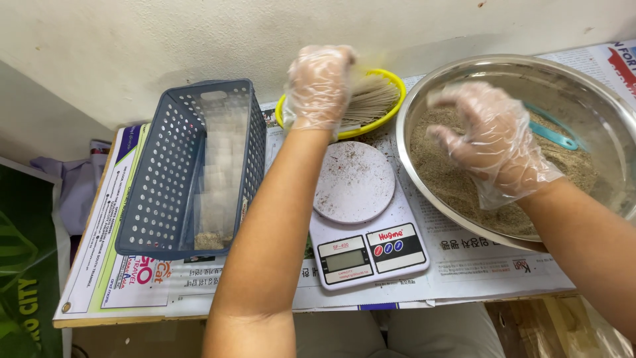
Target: Packaging powder into small plastic bags using a scoop and a digital scale
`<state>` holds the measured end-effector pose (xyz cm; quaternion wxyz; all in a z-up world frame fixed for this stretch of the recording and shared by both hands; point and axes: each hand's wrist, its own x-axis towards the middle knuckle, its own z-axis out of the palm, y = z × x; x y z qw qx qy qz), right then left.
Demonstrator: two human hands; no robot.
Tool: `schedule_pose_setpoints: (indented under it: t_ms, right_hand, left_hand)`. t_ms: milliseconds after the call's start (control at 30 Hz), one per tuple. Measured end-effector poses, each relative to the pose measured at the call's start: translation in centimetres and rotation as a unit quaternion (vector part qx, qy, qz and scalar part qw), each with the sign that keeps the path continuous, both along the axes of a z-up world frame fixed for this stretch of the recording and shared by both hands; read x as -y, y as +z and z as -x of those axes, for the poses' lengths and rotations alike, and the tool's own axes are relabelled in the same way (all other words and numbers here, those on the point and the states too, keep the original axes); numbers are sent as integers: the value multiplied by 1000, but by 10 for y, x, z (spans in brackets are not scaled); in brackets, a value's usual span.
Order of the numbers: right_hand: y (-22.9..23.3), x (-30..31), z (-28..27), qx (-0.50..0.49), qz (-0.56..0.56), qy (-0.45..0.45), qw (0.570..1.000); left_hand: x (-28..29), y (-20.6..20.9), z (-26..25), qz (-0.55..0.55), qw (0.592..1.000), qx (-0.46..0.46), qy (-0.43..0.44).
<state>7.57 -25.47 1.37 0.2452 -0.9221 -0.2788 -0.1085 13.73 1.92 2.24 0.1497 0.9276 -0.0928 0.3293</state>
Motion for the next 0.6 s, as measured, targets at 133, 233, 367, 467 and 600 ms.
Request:
schedule_pose_setpoints:
  t_ms: [133,233,367,467,600]
  right_hand:
    - [-6,15,-4,294,-2,-21,955]
    - [16,17,4,196,-9,-45,980]
    - [50,18,16,-110,-38,-130,985]
    - [61,33,26,-201,-97,-150,963]
    - [12,78,2,-270,-336,56,900]
  left_hand:
    - [58,9,20,-84,989,90,-86]
    - [99,10,31,-54,985,88,-138]
    - [133,14,57,17,968,94,-234]
    - [132,11,74,161,952,51,-255]
    - [133,14,91,424,857,-137,-259]
